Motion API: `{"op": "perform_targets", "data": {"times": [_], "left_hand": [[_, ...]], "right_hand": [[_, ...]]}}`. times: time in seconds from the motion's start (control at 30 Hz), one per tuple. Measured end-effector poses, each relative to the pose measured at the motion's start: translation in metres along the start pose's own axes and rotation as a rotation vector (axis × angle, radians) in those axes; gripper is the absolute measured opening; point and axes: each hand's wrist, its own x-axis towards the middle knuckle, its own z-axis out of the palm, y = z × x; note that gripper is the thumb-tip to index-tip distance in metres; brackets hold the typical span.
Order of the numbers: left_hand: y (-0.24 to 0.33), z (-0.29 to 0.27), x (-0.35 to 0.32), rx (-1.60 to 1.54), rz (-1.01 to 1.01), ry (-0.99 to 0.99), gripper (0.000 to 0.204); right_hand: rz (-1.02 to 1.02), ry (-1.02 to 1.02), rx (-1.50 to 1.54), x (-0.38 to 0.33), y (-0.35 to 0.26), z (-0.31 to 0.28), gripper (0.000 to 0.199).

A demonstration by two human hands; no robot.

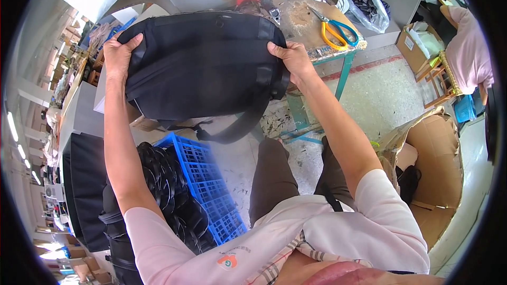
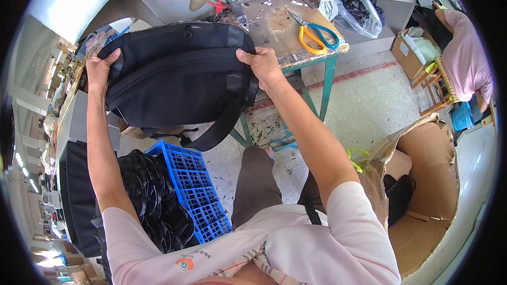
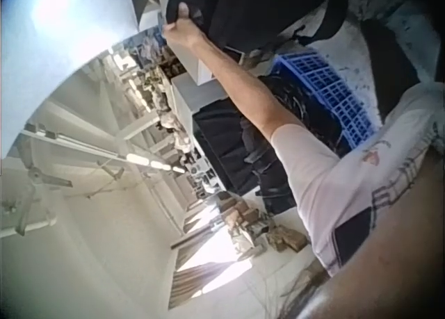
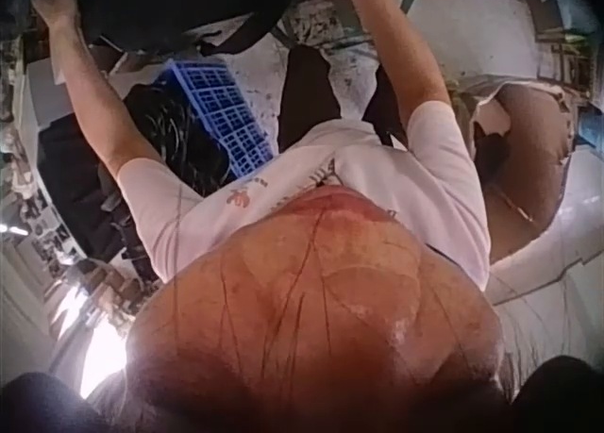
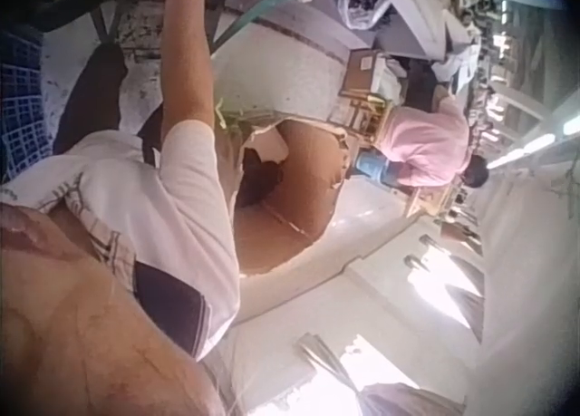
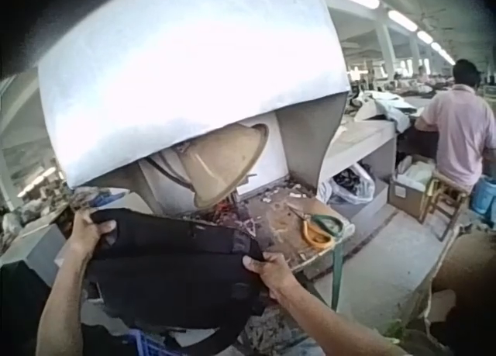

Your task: The recorder retrieves black and beige backpack components from a large bin, inspects them, uses scissors to trim excess threads or material on some pieces, and organizes them onto a stack.

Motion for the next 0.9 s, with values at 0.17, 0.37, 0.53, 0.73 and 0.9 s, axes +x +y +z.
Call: {"op": "perform_targets", "data": {"times": [0.17,0.37,0.53,0.73,0.9], "left_hand": [[0.002,0.008,0.001,0.038,-0.004,-0.014,0.025],[0.012,0.005,-0.027,0.082,-0.196,-0.129,0.032],[0.050,0.029,-0.097,0.314,0.061,-0.737,0.063],[-0.004,0.064,-0.152,-0.391,-0.383,-0.566,0.047],[-0.040,0.048,-0.164,-0.720,-0.475,-0.260,0.037]], "right_hand": [[0.016,0.012,0.008,-0.004,0.001,-0.010,0.014],[0.001,0.037,-0.170,-0.038,-0.016,-0.028,0.015],[-0.150,-0.355,-0.457,-0.066,-0.063,-0.009,0.015],[-0.447,-0.592,-0.652,-0.050,-0.070,0.043,0.035],[-0.124,-0.387,-0.455,-0.081,-0.023,-0.029,0.045]]}}
